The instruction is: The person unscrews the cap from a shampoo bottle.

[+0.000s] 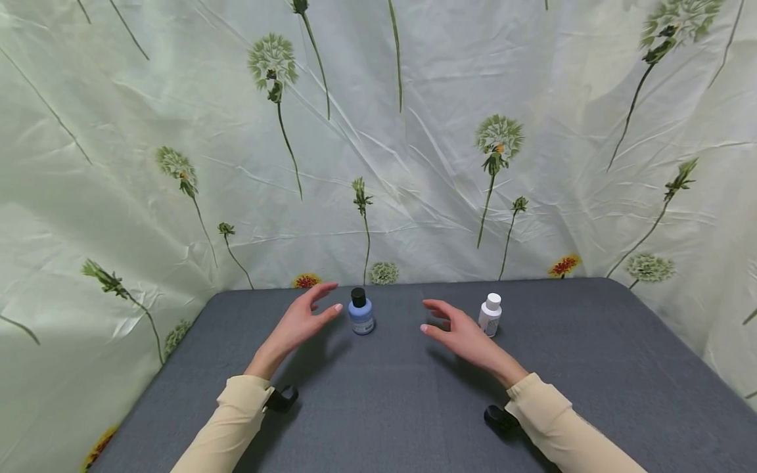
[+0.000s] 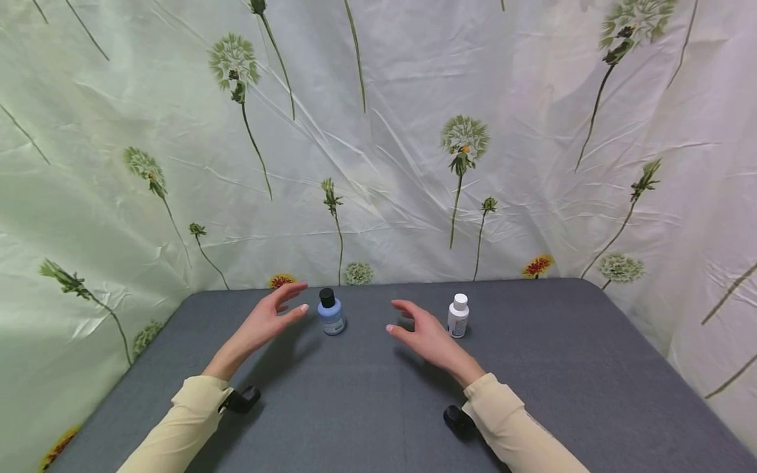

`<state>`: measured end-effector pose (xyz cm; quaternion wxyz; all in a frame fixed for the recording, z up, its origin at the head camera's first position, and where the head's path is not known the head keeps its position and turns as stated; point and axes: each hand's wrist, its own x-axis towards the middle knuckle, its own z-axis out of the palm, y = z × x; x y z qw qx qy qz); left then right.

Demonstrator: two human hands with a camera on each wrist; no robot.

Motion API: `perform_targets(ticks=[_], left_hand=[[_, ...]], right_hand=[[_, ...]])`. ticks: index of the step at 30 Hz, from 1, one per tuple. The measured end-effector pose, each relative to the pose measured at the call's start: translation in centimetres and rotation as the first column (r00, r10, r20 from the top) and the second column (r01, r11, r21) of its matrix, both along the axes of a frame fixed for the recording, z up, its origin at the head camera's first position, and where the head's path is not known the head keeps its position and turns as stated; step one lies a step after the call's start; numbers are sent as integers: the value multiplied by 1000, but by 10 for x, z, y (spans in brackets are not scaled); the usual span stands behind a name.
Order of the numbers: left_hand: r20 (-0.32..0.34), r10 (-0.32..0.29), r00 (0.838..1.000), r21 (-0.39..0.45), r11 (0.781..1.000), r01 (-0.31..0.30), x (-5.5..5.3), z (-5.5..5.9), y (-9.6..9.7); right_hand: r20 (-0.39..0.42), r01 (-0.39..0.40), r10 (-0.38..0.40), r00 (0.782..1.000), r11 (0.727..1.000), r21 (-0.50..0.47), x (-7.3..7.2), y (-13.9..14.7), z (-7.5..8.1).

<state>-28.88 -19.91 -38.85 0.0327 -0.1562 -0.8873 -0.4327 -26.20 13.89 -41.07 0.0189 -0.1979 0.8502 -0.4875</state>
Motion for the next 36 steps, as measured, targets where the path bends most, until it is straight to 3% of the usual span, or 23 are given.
perform_targets(ticks=[11,24,33,36], left_hand=[[6,-42,999,102,994,41,-8,-2,1],[46,-74,996,257,965,60,-15,-6,6],[28,-81,996,284,956,70,5,18,17],[22,-75,997,286,956,65,8,21,20]], right_hand=[[18,-59,61,998,995,-75,-15,-22,-6],[57,-71,80,995,988,-137,-22,-47,-6],[76,-66,79,994,984,-167,-26,-60,-7],[104,-54,73,992,983,-177,-27,-64,-7]])
